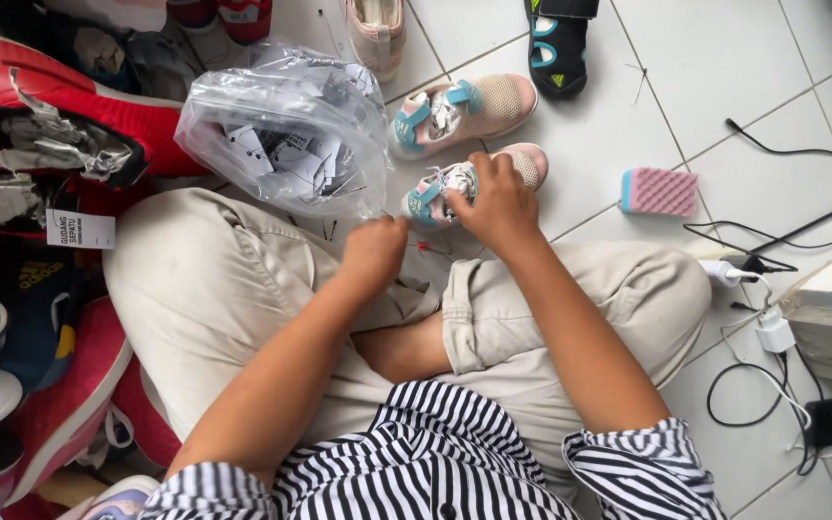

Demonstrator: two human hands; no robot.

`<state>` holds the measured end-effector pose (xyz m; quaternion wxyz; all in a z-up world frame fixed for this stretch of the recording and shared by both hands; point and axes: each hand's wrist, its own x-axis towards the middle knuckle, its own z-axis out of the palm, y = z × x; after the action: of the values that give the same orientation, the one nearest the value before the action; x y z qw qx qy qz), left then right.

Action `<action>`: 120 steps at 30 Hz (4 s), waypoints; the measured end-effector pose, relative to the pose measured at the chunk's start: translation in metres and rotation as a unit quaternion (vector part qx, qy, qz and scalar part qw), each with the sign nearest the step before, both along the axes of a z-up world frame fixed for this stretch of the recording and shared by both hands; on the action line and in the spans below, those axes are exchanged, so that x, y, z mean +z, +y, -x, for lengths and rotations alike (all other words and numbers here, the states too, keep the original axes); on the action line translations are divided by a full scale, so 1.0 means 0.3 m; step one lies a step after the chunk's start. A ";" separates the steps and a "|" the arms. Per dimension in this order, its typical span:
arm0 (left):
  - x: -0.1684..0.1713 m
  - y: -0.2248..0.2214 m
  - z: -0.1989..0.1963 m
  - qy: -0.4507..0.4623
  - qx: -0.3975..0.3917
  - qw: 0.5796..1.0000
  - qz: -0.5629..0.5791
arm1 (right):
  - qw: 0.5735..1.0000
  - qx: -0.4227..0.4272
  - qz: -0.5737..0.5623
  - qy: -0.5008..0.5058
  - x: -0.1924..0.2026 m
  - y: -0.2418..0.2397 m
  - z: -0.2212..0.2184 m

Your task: Sorting through a large pile of various shoes on the floor to find matching pairs and attaching identification tags to them.

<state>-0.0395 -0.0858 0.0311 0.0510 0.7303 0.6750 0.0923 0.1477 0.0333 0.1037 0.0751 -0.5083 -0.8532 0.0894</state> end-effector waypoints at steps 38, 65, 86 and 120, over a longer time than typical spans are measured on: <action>-0.194 0.060 0.158 0.283 -0.068 0.952 0.096 | 0.951 -0.183 0.242 0.065 0.123 0.109 -0.115; 0.418 0.216 -0.014 0.078 -0.082 0.994 0.004 | 0.932 -0.160 0.321 0.049 0.262 0.019 -0.013; 0.218 0.171 -0.064 -0.005 0.067 0.984 -0.162 | 0.980 -0.043 0.167 0.099 0.015 -0.018 -0.035; 0.213 0.231 0.494 0.021 0.137 0.971 0.197 | 0.988 0.112 0.014 -0.108 -0.041 0.129 0.823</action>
<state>-0.1877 -0.0165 0.0949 0.1664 0.6084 0.7742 -0.0516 -0.0992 0.0720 0.0915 -0.0353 -0.4174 -0.9065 0.0538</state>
